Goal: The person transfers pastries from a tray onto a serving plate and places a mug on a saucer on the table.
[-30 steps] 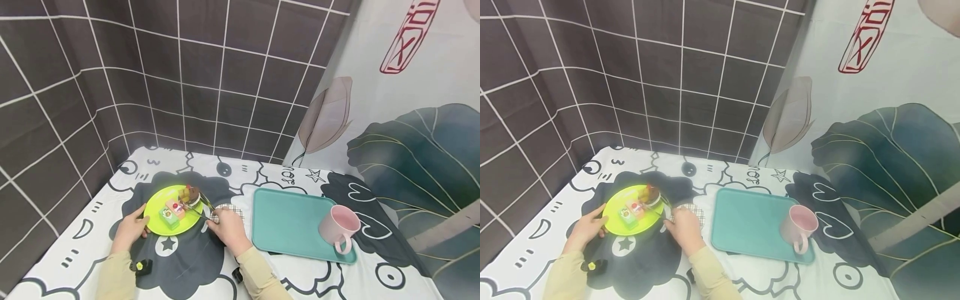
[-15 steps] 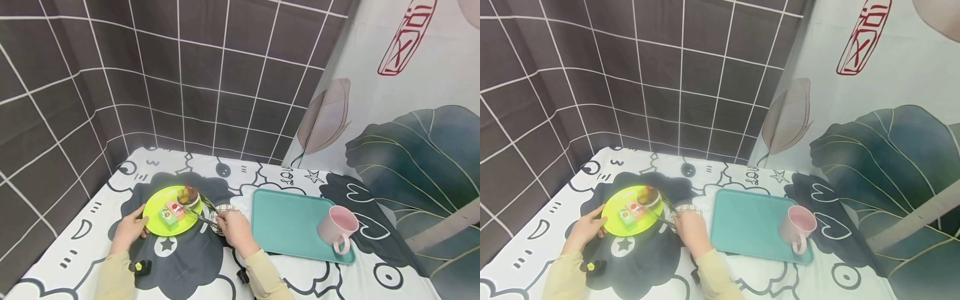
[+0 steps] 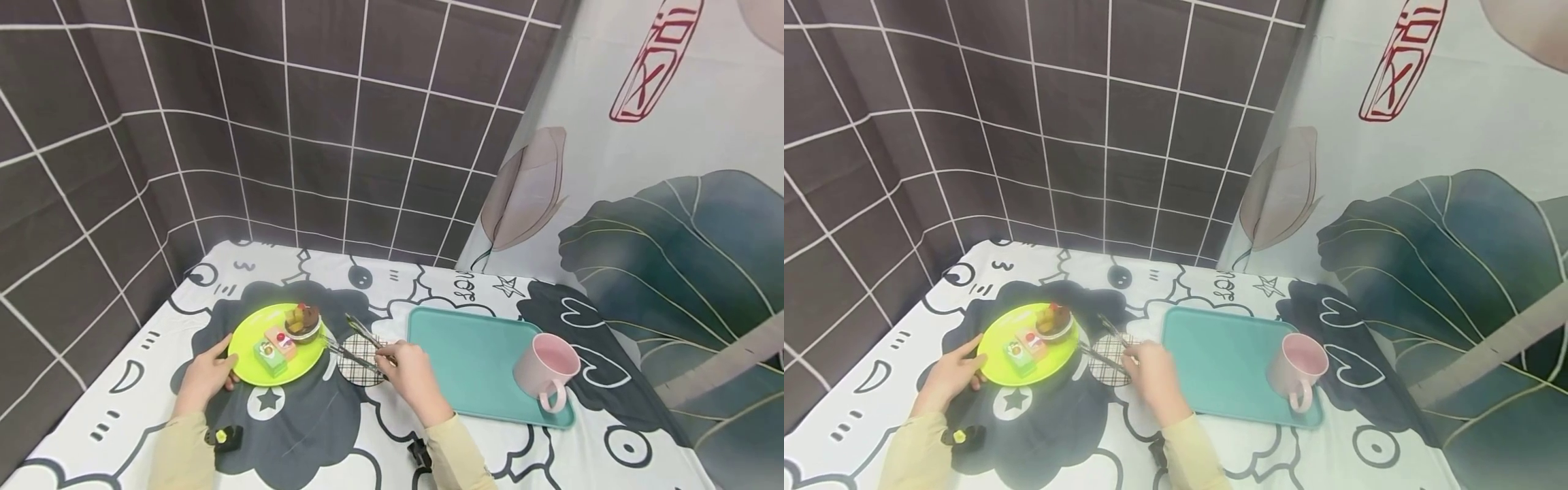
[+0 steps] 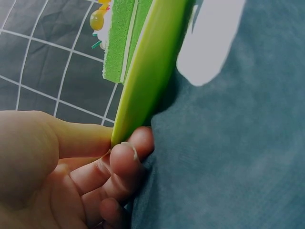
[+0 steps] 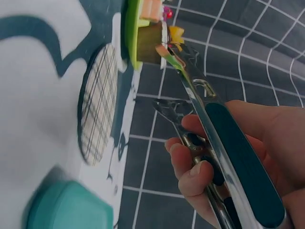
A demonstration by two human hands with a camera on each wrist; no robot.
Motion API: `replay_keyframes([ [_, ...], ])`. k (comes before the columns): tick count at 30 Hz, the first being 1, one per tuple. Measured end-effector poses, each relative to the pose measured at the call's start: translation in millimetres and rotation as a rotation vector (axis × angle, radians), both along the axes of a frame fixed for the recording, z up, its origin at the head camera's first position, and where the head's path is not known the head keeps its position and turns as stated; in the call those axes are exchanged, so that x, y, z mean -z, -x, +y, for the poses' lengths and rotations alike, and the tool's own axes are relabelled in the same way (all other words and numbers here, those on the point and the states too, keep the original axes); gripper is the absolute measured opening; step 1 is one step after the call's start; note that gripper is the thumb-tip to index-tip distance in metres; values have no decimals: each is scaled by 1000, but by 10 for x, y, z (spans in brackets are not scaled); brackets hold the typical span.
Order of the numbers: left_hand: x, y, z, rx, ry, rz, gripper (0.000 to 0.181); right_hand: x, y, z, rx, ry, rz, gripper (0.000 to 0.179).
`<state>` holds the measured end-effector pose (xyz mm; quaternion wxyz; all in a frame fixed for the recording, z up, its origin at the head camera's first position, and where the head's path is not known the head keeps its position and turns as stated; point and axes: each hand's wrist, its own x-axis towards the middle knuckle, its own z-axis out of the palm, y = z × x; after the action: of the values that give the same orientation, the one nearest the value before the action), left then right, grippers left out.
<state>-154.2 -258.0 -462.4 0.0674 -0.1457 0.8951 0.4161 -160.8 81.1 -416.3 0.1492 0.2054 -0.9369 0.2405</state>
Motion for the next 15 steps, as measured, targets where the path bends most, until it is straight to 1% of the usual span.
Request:
replay_keyframes([
  [3,-13,6,7,-9,-2,-5,59,18,20,83,48,23,4,10],
  [6,-25,7,14,-16,-2,-8,59,43,37,182,101,53,38,9],
  [10,-21,7,18,-15,-5,-10,59,74,55,335,178,104,62,9],
  [15,-12,7,15,-19,-2,-9,59,113,58,534,226,132,51,11],
])
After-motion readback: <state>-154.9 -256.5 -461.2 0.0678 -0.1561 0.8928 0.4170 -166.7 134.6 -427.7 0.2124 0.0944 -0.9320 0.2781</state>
